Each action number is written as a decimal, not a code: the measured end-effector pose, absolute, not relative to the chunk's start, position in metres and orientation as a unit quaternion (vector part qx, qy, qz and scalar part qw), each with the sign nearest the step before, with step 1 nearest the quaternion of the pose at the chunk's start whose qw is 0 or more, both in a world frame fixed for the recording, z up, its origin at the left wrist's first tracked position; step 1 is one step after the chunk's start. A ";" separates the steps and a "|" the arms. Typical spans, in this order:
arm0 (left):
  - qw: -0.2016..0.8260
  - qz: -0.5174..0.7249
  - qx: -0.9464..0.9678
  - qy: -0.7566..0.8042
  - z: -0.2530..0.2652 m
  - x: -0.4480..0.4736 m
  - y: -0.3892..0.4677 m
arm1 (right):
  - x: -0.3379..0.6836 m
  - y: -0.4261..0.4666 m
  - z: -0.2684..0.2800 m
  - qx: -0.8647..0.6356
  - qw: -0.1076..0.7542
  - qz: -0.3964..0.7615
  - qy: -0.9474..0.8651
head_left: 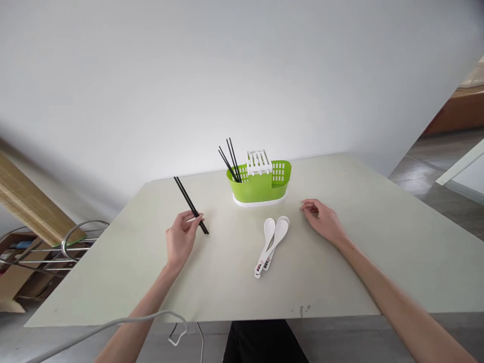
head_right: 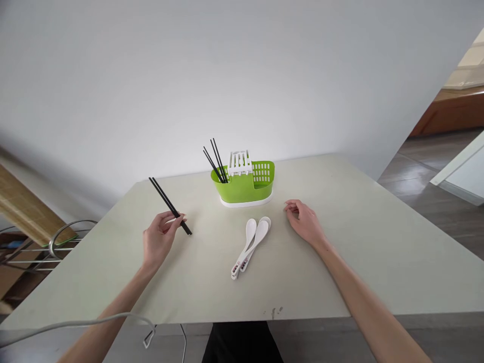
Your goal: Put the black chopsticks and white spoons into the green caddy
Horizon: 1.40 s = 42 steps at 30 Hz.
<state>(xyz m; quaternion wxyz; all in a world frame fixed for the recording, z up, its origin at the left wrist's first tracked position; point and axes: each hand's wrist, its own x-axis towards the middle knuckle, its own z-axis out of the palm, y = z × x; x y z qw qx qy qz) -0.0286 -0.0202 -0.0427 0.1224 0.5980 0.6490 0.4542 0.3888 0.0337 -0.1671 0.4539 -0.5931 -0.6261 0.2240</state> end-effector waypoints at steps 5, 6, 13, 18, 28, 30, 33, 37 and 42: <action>0.142 0.450 0.587 0.658 -0.049 -0.035 -0.025 | 0.388 0.035 -0.169 -0.594 0.449 0.218 -0.630; 0.147 0.448 0.585 0.660 -0.048 -0.036 -0.026 | 0.388 0.035 -0.169 -0.596 0.447 0.219 -0.630; 0.229 0.466 0.549 0.655 -0.038 -0.045 -0.027 | 0.388 0.033 -0.167 -0.595 0.452 0.225 -0.625; 0.301 0.522 0.489 0.630 -0.039 -0.061 -0.026 | 0.388 0.034 -0.167 -0.592 0.454 0.227 -0.626; 0.361 0.543 0.352 0.671 -0.048 -0.092 -0.032 | 0.388 0.035 -0.169 -0.592 0.455 0.224 -0.626; 0.358 0.548 0.347 0.671 -0.047 -0.098 -0.032 | 0.388 0.036 -0.169 -0.589 0.455 0.225 -0.629; 0.339 0.542 0.380 0.669 -0.042 -0.106 -0.029 | 0.386 0.037 -0.169 -0.586 0.459 0.223 -0.629; 0.278 0.538 0.471 0.641 -0.027 -0.101 -0.027 | 0.385 0.036 -0.169 -0.587 0.459 0.219 -0.630; 0.224 0.497 0.541 0.640 -0.004 -0.071 -0.028 | 0.387 0.034 -0.168 -0.594 0.451 0.224 -0.627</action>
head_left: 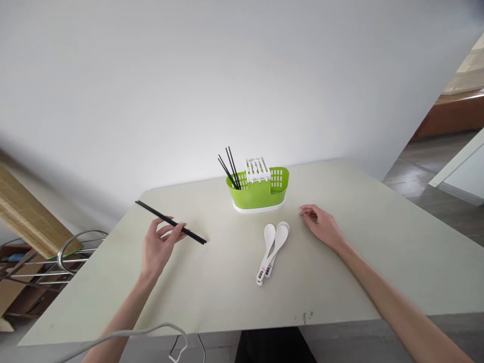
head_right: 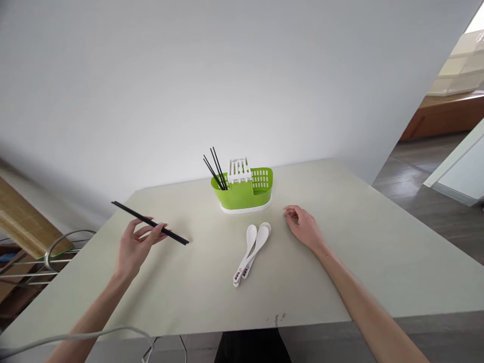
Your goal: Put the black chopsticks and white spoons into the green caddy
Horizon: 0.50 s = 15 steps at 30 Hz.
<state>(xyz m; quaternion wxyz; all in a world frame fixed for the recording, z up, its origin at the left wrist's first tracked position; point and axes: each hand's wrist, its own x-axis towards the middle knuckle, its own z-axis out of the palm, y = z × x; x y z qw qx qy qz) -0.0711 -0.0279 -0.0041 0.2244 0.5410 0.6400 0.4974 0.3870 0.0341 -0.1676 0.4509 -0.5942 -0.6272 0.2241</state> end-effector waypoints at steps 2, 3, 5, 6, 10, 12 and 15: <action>0.201 0.452 0.574 0.652 0.001 -0.058 -0.028 | 0.387 0.034 -0.167 -0.594 0.451 0.225 -0.628; 0.187 0.432 0.589 0.657 0.002 -0.052 -0.027 | 0.387 0.033 -0.166 -0.594 0.452 0.224 -0.627; 0.164 0.403 0.614 0.658 0.002 -0.043 -0.026 | 0.387 0.033 -0.166 -0.594 0.455 0.220 -0.626; 0.158 0.394 0.624 0.656 0.000 -0.039 -0.026 | 0.387 0.033 -0.165 -0.594 0.456 0.218 -0.626; 0.154 0.383 0.637 0.651 -0.005 -0.034 -0.025 | 0.387 0.032 -0.164 -0.592 0.455 0.213 -0.630; 0.155 0.379 0.636 0.654 -0.005 -0.034 -0.025 | 0.387 0.032 -0.164 -0.594 0.450 0.214 -0.632; 0.152 0.377 0.636 0.656 -0.003 -0.036 -0.027 | 0.388 0.033 -0.165 -0.594 0.448 0.214 -0.633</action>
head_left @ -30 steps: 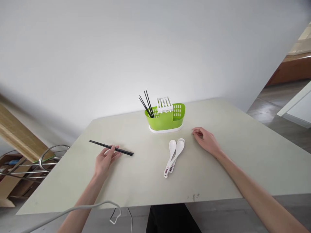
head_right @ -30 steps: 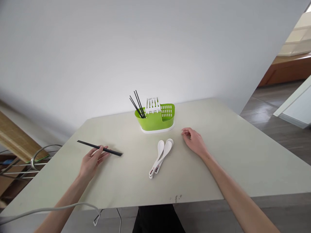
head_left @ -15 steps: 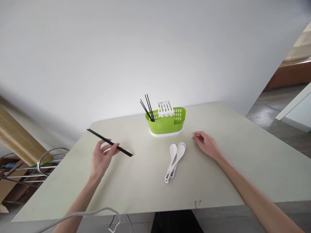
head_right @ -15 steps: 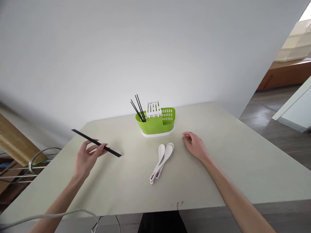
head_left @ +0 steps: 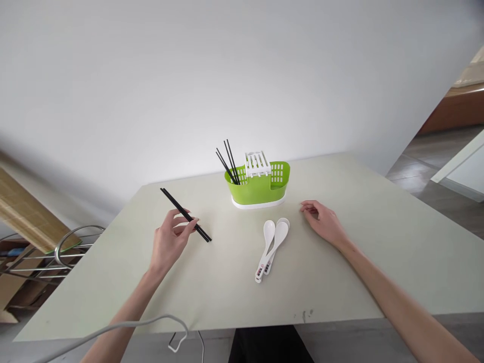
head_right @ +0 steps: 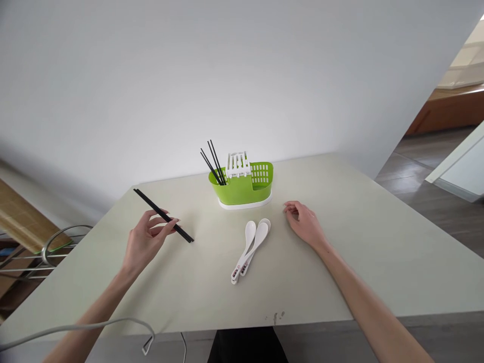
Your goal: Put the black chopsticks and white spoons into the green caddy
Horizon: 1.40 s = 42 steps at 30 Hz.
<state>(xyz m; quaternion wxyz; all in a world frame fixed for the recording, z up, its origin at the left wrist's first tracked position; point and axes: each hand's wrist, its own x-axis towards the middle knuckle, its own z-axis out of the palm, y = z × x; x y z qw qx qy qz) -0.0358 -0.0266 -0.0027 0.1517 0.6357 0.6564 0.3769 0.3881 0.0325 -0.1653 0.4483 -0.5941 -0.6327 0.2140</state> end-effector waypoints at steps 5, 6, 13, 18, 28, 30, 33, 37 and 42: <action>0.146 0.394 0.637 0.646 0.007 -0.033 -0.028 | 0.388 0.034 -0.168 -0.593 0.451 0.210 -0.633; 0.146 0.398 0.637 0.644 0.010 -0.032 -0.029 | 0.388 0.034 -0.168 -0.594 0.451 0.210 -0.632; 0.132 0.398 0.644 0.640 0.021 -0.027 -0.033 | 0.388 0.032 -0.166 -0.601 0.446 0.217 -0.627; 0.139 0.377 0.656 0.639 0.027 -0.029 -0.036 | 0.387 0.032 -0.166 -0.598 0.449 0.217 -0.628; 0.112 0.368 0.648 0.657 0.031 -0.042 -0.045 | 0.387 0.032 -0.163 -0.597 0.445 0.225 -0.628; 0.116 0.370 0.647 0.657 0.029 -0.048 -0.044 | 0.387 0.033 -0.164 -0.598 0.444 0.222 -0.629; 0.119 0.372 0.646 0.656 0.026 -0.056 -0.045 | 0.386 0.034 -0.166 -0.597 0.445 0.218 -0.631; 0.127 0.377 0.640 0.657 0.025 -0.064 -0.048 | 0.385 0.034 -0.168 -0.594 0.449 0.217 -0.632; 0.124 0.378 0.637 0.660 0.028 -0.061 -0.050 | 0.385 0.034 -0.168 -0.590 0.450 0.222 -0.632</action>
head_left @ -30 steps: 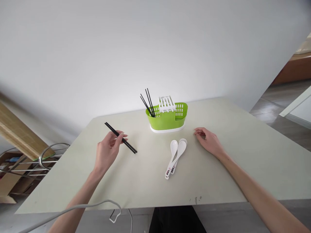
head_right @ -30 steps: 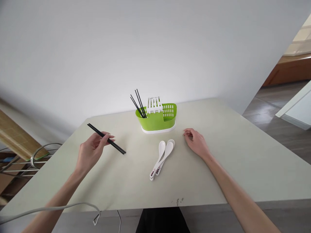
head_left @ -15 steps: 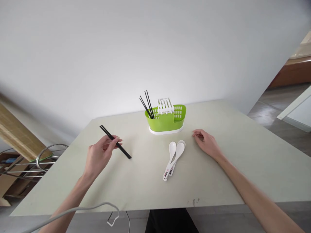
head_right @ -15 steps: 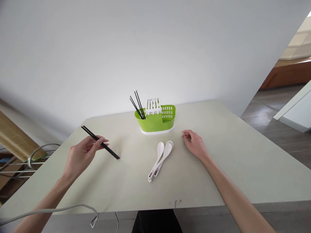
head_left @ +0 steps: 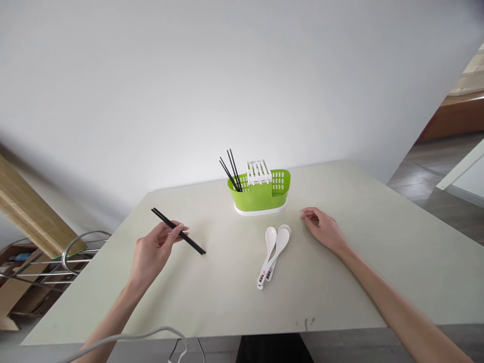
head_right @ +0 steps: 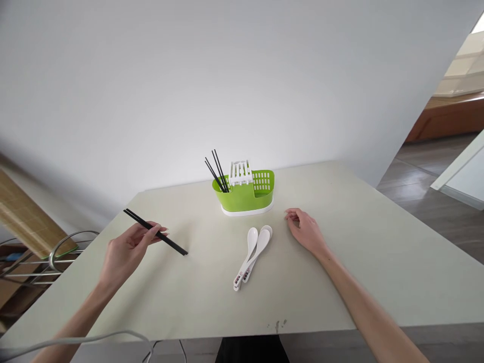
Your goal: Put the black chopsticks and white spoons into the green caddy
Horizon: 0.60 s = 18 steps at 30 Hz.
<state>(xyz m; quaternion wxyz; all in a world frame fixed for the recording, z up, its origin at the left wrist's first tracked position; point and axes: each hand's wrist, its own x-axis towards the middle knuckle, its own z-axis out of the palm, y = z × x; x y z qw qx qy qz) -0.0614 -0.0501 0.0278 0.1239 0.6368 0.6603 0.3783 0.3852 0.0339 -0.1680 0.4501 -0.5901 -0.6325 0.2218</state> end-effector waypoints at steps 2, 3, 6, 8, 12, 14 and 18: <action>0.129 0.376 0.636 0.661 0.030 -0.056 -0.051 | 0.386 0.034 -0.168 -0.590 0.450 0.226 -0.631; 0.133 0.376 0.634 0.663 0.032 -0.053 -0.052 | 0.386 0.033 -0.167 -0.591 0.450 0.228 -0.629; 0.138 0.385 0.623 0.667 0.033 -0.045 -0.055 | 0.387 0.033 -0.167 -0.594 0.446 0.227 -0.630; 0.136 0.388 0.620 0.668 0.033 -0.041 -0.056 | 0.388 0.033 -0.166 -0.593 0.445 0.226 -0.632; 0.135 0.387 0.626 0.664 0.030 -0.039 -0.059 | 0.388 0.033 -0.166 -0.595 0.445 0.225 -0.630; 0.127 0.382 0.637 0.657 0.029 -0.044 -0.059 | 0.388 0.034 -0.167 -0.596 0.444 0.224 -0.631; 0.089 0.350 0.661 0.658 0.035 -0.064 -0.060 | 0.387 0.034 -0.168 -0.588 0.449 0.221 -0.636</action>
